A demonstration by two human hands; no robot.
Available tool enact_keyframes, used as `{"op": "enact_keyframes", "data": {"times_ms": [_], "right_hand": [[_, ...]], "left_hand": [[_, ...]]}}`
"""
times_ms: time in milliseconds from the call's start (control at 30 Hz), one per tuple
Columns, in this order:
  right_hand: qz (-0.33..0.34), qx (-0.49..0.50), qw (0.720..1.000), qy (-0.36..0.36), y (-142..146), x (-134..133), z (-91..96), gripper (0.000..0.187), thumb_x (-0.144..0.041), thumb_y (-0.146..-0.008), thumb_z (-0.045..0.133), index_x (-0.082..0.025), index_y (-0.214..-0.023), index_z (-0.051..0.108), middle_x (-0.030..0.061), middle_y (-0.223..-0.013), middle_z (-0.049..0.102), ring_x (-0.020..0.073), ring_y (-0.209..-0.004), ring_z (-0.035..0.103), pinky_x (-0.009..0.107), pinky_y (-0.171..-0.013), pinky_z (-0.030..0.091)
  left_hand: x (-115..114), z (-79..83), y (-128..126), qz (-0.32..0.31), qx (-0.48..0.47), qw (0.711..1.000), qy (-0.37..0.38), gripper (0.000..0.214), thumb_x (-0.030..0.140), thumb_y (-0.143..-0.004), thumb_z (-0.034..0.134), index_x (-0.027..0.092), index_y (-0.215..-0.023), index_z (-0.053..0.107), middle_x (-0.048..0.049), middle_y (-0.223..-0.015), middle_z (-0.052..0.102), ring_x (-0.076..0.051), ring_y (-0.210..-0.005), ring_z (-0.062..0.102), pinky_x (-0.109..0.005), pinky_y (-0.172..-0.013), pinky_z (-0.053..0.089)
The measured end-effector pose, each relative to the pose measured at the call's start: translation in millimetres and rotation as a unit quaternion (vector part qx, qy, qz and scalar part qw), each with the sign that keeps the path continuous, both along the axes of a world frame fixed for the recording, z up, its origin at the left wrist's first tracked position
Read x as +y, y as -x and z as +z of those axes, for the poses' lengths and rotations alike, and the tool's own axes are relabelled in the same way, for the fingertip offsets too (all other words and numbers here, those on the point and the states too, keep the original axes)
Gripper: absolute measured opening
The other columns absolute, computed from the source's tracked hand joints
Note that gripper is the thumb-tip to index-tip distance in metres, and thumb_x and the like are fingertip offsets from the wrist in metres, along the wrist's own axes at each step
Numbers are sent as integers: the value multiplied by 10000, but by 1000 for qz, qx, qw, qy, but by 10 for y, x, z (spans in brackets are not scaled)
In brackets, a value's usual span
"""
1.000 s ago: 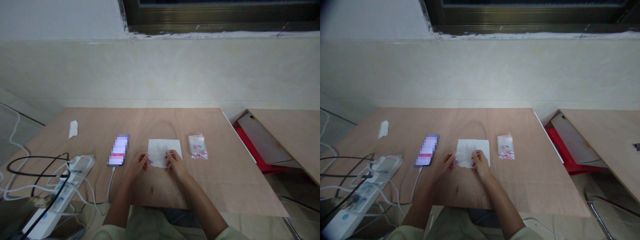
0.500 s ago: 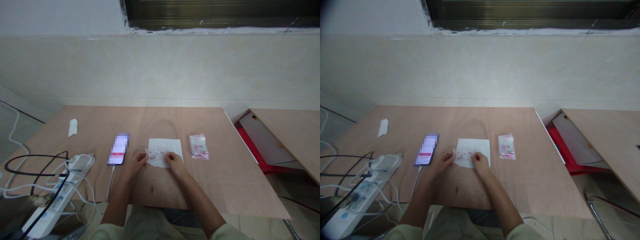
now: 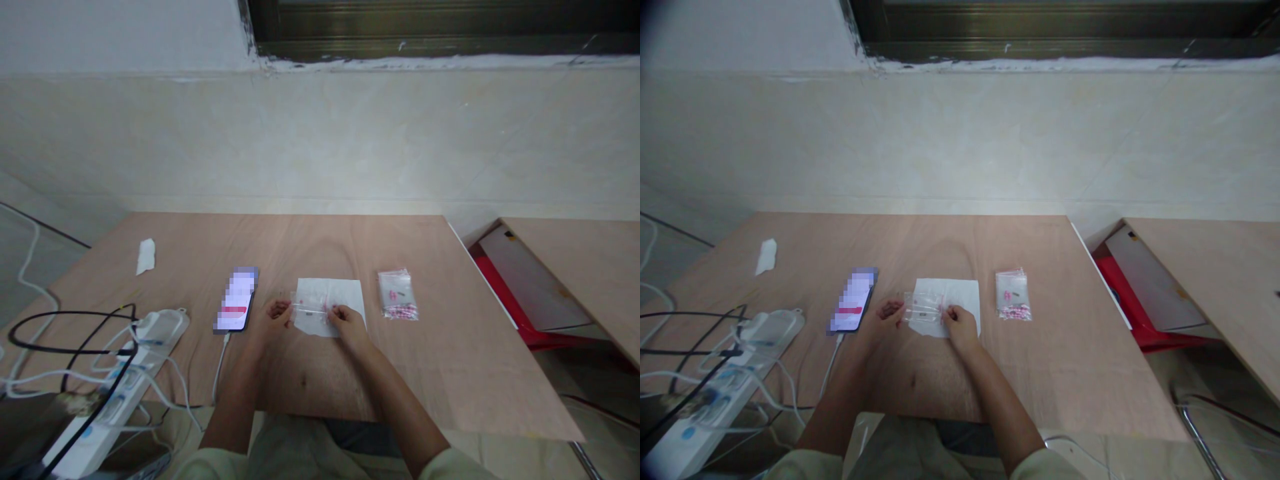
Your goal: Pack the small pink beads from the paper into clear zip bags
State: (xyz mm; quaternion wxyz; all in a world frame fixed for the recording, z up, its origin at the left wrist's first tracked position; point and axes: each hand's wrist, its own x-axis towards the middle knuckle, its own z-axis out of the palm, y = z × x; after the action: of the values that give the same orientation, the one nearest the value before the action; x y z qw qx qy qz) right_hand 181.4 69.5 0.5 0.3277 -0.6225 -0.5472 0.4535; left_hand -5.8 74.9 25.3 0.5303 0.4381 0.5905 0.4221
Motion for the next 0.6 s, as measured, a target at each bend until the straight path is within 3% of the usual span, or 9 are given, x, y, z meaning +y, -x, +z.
{"op": "enact_keyframes", "data": {"times_ms": [233, 333, 600], "right_hand": [[2, 12, 1000, -5, -11, -8, 9, 233, -344, -714, 432, -180, -550, 462, -25, -549, 469, 119, -566, 440, 218, -547, 303], [-2, 18, 1000, -2, -10, -6, -17, 227, -343, -711, 435, -180, -556, 466, -23, -543, 470, 122, -564, 446, 222, -554, 310], [-14, 47, 999, -2, -7, 4, -88, 226, -357, -704, 450, -177, -570, 477, -26, -538, 455, 114, -550, 419, 216, -526, 299]], "left_hand": [[9, -16, -51, -45, -14, 998, 34, 318, 428, -644, 560, 146, -779, 505, 54, -538, 504, -64, -394, 475, -179, -361, 390], [22, 5, -81, -65, 17, 997, 41, 297, 439, -668, 522, 144, -673, 495, 75, -455, 441, -48, -332, 412, -161, -307, 338], [50, 63, -115, -34, 56, 998, 16, 262, 408, -662, 526, 163, -616, 447, 96, -435, 409, -40, -306, 385, -146, -273, 300]]}}
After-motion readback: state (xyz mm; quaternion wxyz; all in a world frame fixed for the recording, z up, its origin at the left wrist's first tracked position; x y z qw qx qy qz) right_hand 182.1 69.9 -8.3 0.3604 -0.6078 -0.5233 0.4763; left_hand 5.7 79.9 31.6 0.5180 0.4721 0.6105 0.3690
